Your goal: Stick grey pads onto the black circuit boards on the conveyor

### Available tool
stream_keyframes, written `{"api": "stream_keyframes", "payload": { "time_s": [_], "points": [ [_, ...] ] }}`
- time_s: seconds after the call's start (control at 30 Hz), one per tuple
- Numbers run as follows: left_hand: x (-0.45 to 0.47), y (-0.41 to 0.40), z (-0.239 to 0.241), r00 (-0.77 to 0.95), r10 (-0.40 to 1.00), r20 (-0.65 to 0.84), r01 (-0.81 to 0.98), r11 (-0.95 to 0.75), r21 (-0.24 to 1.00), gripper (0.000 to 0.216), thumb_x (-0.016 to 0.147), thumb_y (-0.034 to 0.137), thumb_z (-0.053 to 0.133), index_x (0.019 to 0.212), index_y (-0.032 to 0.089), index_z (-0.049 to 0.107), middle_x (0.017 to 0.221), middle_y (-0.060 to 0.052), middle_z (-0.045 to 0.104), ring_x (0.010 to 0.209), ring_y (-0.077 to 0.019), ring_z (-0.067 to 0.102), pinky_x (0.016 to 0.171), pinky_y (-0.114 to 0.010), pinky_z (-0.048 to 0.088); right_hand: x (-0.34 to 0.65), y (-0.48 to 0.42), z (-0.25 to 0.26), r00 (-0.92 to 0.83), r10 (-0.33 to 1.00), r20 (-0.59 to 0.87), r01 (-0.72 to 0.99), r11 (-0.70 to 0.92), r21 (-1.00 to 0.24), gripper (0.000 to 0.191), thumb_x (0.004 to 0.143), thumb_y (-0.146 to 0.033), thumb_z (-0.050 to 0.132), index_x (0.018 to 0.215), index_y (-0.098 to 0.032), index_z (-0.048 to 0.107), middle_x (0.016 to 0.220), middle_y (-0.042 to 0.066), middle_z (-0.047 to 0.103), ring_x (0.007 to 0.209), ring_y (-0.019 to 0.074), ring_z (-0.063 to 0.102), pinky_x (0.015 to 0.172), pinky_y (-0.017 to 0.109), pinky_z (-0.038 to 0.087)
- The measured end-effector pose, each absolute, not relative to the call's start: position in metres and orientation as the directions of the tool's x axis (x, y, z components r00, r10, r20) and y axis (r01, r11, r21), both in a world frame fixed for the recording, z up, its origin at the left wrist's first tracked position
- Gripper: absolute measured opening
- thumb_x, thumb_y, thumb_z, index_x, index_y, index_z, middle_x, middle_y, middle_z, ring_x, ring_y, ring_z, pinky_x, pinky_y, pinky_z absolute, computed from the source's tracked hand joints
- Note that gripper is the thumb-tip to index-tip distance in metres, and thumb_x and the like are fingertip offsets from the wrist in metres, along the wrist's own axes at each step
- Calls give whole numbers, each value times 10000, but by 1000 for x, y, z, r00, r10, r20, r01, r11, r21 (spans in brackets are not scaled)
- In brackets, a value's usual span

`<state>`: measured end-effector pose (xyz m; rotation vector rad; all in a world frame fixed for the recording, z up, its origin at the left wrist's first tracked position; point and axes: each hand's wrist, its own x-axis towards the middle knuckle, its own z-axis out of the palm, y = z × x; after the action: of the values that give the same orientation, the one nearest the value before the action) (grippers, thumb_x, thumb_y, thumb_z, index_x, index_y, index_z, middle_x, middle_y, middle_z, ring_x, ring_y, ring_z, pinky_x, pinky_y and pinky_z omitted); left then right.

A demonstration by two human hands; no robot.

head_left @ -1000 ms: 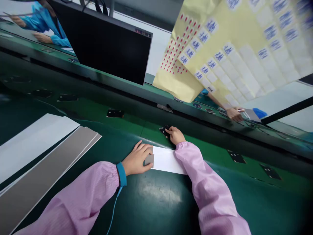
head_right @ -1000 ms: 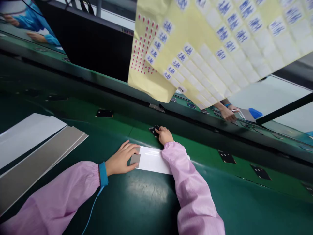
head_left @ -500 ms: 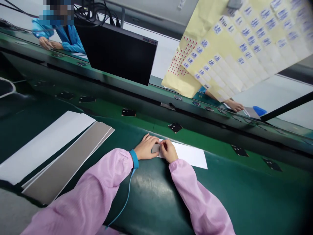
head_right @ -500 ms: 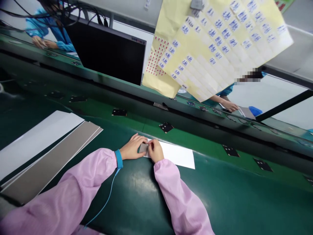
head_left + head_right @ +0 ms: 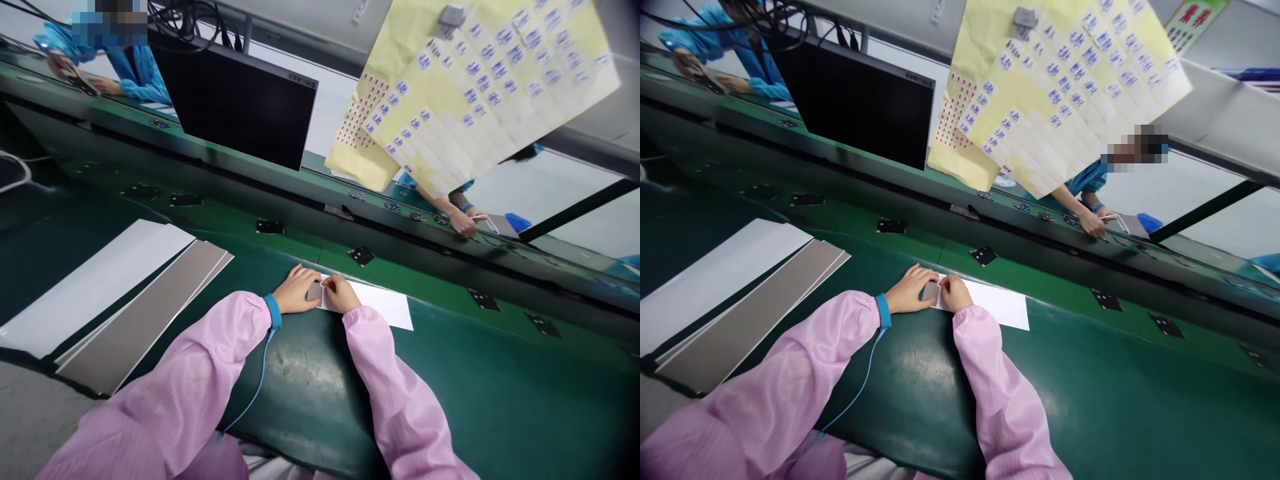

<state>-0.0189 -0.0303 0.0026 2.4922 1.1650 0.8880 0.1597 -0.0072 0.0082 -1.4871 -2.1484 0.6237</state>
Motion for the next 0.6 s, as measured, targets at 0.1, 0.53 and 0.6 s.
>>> {"api": "stream_keyframes", "payload": {
  "time_s": [0.1, 0.53, 0.6],
  "points": [
    [-19, -30, 3, 495, 761, 420, 608, -649, 458, 438, 721, 321, 635, 1114, 205, 481, 1172, -57, 532, 1148, -231, 447, 1110, -462, 169, 159, -6, 11, -314, 945, 88, 746, 303, -593, 104, 731, -86, 483, 754, -157, 557, 734, 35, 569, 664, 147, 532, 677, 273, 437],
    [-19, -31, 3, 484, 774, 409, 604, -633, 484, 442, 711, 329, 636, 1108, 216, 481, 1168, -50, 539, 1147, -238, 457, 1108, -475, 181, 159, -6, 8, -313, 940, 134, 733, 329, -596, 111, 740, -108, 452, 683, -185, 508, 754, 52, 596, 744, 170, 558, 744, 301, 442],
    [-19, -31, 3, 478, 777, 409, 603, -629, 490, 455, 711, 336, 635, 1121, 217, 478, 1167, -52, 540, 1148, -242, 457, 1109, -481, 176, 163, 0, 11, -318, 942, 109, 709, 312, -632, 94, 750, -137, 452, 698, -185, 514, 734, 44, 604, 718, 166, 563, 715, 295, 451]
  ]
}}
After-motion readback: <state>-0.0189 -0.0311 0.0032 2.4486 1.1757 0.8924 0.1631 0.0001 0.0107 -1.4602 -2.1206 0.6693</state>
